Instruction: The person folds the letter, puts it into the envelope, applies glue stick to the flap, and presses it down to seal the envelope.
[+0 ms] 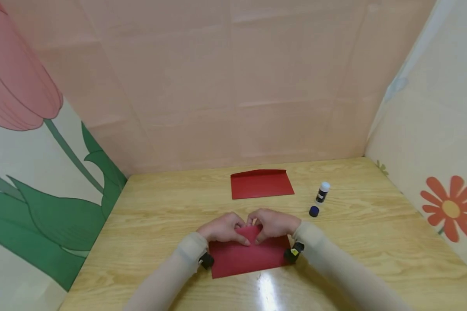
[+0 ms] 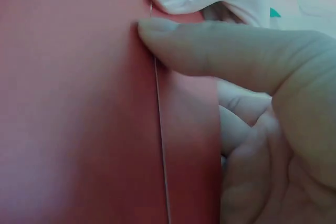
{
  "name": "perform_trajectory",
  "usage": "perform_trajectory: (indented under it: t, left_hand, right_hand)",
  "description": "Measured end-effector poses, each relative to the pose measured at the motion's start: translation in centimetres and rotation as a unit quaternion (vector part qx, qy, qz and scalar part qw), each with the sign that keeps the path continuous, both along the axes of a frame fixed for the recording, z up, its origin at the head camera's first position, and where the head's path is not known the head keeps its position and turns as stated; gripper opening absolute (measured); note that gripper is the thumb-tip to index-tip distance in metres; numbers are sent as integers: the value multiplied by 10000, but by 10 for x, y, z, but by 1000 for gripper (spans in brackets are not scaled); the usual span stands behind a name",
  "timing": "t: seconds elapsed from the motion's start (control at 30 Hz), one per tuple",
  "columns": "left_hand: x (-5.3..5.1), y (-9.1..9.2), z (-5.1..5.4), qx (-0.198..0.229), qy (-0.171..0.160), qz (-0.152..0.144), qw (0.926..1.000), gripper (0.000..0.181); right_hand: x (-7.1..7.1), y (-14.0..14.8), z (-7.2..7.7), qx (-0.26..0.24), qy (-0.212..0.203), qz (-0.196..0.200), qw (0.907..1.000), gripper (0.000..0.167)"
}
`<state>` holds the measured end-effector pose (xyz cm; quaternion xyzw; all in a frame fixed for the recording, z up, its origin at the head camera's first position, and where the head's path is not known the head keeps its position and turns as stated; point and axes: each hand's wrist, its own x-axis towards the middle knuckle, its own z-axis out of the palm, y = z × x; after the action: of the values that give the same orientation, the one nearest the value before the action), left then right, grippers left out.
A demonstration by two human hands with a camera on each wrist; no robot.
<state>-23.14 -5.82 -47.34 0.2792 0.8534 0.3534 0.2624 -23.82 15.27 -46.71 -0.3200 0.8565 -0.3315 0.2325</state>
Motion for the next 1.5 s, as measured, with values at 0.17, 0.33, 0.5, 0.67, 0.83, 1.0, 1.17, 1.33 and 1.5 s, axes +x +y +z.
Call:
perform_trajectory:
  t: [0.17, 0.33, 0.5, 0.67, 0.83, 1.0, 1.17, 1.33, 1.5]
  left_hand:
    - [2, 1, 9, 32, -124, -270, 9996, 13]
    - [8, -2, 15, -61, -146, -430, 9989, 6]
    - [8, -4, 12, -75, -175, -563, 9982, 9]
    - [4, -10, 9, -80, -200, -385, 9990, 15]
    - [3, -14, 9, -56, -321, -250, 9992, 4]
    - [1, -15, 10, 6, -333, -136, 9994, 4]
    - [-7, -25, 10, 4, -214, 146, 9997, 11]
    - [-13, -43, 9, 132, -104, 496, 9986, 16]
    - [-14, -55, 7, 317, -314, 912, 9948, 21]
  right_hand:
    - [2, 2, 9, -72, -289, -69, 9995, 30]
    - [6, -1, 5, -268, -428, -34, 9987, 31]
    - [9, 0, -2, -321, -590, -51, 9977, 31]
    - [5, 10, -6, -368, -718, -7, 9967, 29]
    - [3, 16, -6, -442, -902, 13, 9949, 28]
    - [2, 17, -1, -367, -660, -84, 9971, 31]
    - [-3, 23, 2, -228, -218, -375, 9988, 30]
    - [-8, 37, -3, -224, -94, -637, 9977, 27]
    - [-11, 49, -6, -362, -54, -787, 9962, 29]
